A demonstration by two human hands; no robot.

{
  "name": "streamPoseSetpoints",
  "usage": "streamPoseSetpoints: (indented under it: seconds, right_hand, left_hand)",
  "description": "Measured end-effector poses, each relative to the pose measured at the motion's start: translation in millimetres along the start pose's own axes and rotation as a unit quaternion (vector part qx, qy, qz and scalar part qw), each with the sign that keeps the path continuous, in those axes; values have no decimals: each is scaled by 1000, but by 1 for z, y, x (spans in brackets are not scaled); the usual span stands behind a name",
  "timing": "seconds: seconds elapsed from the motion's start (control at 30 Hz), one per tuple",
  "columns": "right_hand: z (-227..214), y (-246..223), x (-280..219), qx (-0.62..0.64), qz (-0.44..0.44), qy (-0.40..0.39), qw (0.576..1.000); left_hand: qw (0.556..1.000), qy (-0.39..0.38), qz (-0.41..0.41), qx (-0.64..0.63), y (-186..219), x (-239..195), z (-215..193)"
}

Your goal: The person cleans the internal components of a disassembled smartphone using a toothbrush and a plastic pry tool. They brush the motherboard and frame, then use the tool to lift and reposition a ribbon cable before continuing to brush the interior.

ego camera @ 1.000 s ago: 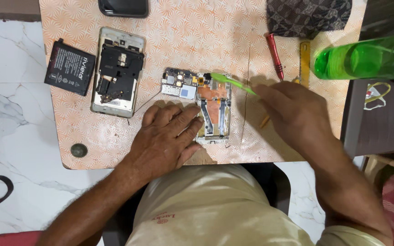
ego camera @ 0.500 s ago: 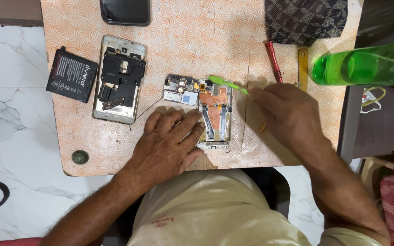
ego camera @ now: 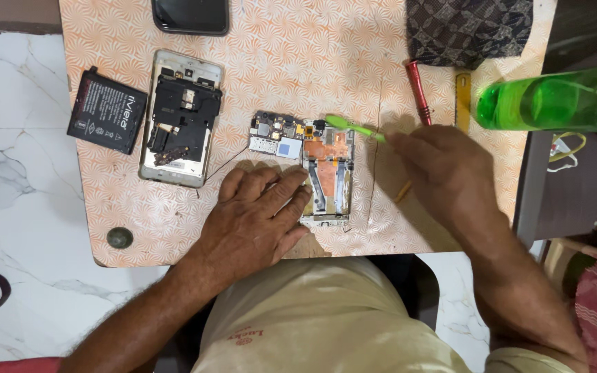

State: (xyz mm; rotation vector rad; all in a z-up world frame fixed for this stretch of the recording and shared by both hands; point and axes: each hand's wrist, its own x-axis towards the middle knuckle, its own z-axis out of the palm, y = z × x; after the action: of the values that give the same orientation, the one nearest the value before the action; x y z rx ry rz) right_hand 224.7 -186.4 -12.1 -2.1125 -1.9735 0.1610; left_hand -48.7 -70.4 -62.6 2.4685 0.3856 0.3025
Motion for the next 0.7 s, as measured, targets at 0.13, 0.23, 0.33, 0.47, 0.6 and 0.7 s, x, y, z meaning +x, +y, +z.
streamPoseSetpoints:
  seconds: [0.13, 0.23, 0.33, 0.47, 0.6, 0.7]
  right_hand:
    - [3, 3, -1, 11, 2, -3, 1000]
    - [1, 6, -1, 15, 15, 6, 1000]
    - [5, 8, -2, 31, 11, -4, 999]
    - [10, 14, -1, 39, 18, -4, 999]
    - [10, 15, -1, 34, 16, -16, 999]
    - [8, 13, -1, 43, 25, -2, 999]
  left_hand:
    - [1000, 3, 1, 0, -1, -1, 1]
    - [1000, 2, 4, -1, -2, -1, 1]
    - [1000, 2, 2, -8, -2, -1, 1]
    - [1000, 3, 1, -1, -1, -1, 2]
    - [1000, -1, -2, -4, -1, -2, 1]
    - [1000, 2, 1, -5, -2, -1, 2]
